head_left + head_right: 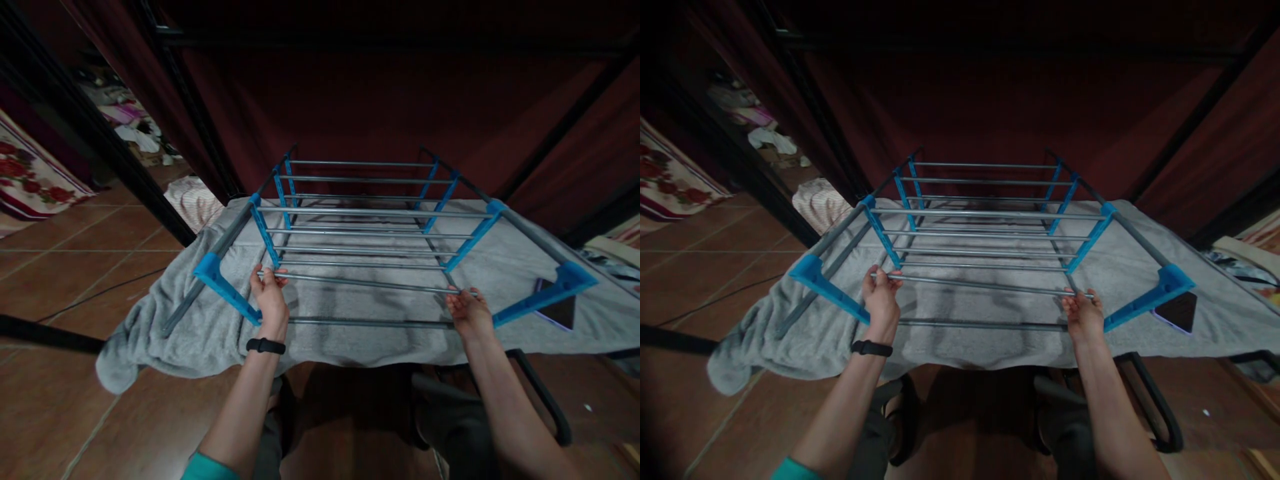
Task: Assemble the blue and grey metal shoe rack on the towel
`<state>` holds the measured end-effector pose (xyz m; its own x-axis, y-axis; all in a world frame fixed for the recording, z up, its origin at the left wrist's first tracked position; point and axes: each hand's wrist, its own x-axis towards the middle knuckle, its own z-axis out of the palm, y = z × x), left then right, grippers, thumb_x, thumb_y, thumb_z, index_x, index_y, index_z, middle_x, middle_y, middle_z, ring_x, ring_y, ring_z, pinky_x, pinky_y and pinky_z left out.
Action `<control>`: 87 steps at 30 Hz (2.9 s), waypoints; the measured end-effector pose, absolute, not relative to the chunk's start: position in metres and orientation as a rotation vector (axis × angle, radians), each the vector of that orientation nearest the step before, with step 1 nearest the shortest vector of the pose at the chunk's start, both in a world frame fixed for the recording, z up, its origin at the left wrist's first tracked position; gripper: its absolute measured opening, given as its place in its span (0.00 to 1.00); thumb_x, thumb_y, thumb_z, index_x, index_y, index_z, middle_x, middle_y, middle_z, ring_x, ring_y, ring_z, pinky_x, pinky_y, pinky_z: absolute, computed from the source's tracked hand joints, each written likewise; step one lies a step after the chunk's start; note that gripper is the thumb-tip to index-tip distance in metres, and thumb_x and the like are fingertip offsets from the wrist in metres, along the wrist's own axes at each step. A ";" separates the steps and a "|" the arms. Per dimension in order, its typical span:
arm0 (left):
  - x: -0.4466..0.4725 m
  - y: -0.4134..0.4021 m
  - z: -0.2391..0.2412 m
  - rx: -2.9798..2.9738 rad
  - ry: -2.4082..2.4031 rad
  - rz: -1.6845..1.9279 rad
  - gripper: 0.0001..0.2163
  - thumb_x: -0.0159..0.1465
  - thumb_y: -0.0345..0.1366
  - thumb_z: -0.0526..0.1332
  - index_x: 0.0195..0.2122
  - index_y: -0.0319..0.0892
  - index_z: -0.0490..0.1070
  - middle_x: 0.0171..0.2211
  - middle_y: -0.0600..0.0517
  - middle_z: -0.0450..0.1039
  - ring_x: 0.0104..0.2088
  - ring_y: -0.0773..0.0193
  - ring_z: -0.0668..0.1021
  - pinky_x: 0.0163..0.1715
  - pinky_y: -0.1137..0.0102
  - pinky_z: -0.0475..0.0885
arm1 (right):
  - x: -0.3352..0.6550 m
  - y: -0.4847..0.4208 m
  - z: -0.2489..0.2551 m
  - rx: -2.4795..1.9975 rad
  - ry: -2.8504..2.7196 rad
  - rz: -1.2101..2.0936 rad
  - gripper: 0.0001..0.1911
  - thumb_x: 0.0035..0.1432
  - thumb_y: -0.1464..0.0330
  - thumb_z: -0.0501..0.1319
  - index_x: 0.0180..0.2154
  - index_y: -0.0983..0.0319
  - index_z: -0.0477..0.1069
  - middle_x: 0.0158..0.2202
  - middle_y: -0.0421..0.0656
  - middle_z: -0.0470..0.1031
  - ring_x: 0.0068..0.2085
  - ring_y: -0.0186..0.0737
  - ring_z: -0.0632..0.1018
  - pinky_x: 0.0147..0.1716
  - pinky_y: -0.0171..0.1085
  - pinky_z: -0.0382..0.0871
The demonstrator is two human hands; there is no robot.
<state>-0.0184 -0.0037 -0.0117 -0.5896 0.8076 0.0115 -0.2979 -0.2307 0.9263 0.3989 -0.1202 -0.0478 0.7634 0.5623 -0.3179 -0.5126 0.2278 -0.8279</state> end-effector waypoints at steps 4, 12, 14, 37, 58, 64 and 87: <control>-0.008 -0.014 -0.007 0.712 1.245 1.899 0.21 0.66 0.42 0.59 0.58 0.41 0.61 0.28 0.54 0.74 0.26 0.68 0.76 0.29 0.73 0.70 | 0.397 -0.123 -0.048 -1.137 -0.022 0.823 0.09 0.63 0.79 0.53 0.32 0.61 0.65 0.32 0.42 0.77 0.27 0.29 0.78 0.30 0.29 0.78; 0.010 -0.049 0.030 1.078 1.150 2.034 0.24 0.69 0.48 0.57 0.61 0.41 0.60 0.32 0.51 0.75 0.33 0.63 0.78 0.33 0.70 0.72 | 0.396 -0.126 -0.042 -1.119 0.047 0.925 0.13 0.66 0.79 0.51 0.32 0.64 0.70 0.30 0.42 0.77 0.27 0.27 0.78 0.30 0.26 0.78; 0.005 -0.059 0.041 1.156 1.165 2.064 0.23 0.69 0.49 0.56 0.60 0.42 0.60 0.33 0.51 0.74 0.34 0.63 0.79 0.33 0.69 0.73 | 0.392 -0.126 -0.041 -1.101 0.041 0.972 0.12 0.65 0.80 0.52 0.33 0.63 0.70 0.30 0.42 0.77 0.27 0.28 0.78 0.31 0.26 0.79; -0.101 -0.155 -0.021 0.329 1.406 1.623 0.08 0.62 0.22 0.55 0.34 0.44 0.66 0.25 0.53 0.74 0.25 0.66 0.78 0.23 0.74 0.72 | 0.325 -0.221 -0.036 -0.926 -0.200 0.920 0.29 0.46 0.71 0.73 0.46 0.52 0.61 0.33 0.33 0.80 0.33 0.38 0.83 0.34 0.38 0.81; -0.072 -0.153 -0.014 0.282 1.326 1.513 0.09 0.67 0.22 0.51 0.36 0.41 0.65 0.27 0.52 0.75 0.25 0.70 0.77 0.23 0.78 0.71 | 0.337 -0.236 -0.028 -0.990 -0.020 0.739 0.33 0.46 0.68 0.69 0.51 0.50 0.57 0.31 0.28 0.76 0.30 0.32 0.81 0.31 0.32 0.78; -0.067 -0.161 -0.011 0.308 1.266 1.603 0.06 0.66 0.25 0.56 0.38 0.44 0.63 0.27 0.53 0.75 0.26 0.69 0.78 0.27 0.77 0.72 | 0.332 -0.232 -0.023 -1.028 -0.037 0.732 0.30 0.47 0.67 0.68 0.50 0.51 0.58 0.31 0.28 0.76 0.30 0.33 0.81 0.30 0.33 0.78; -0.056 -0.209 -0.013 0.182 1.213 1.579 0.06 0.64 0.24 0.62 0.39 0.40 0.67 0.26 0.52 0.76 0.22 0.70 0.77 0.23 0.78 0.72 | 0.351 -0.328 -0.048 -1.088 -0.105 0.739 0.26 0.41 0.75 0.69 0.37 0.52 0.59 0.30 0.28 0.77 0.32 0.33 0.82 0.28 0.31 0.79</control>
<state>-0.0556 -0.2088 -0.0135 -0.4042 0.7963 -0.4500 -0.6401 0.1051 0.7610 0.3513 -0.3280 -0.0475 0.7599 0.5914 -0.2700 -0.4930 0.2536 -0.8322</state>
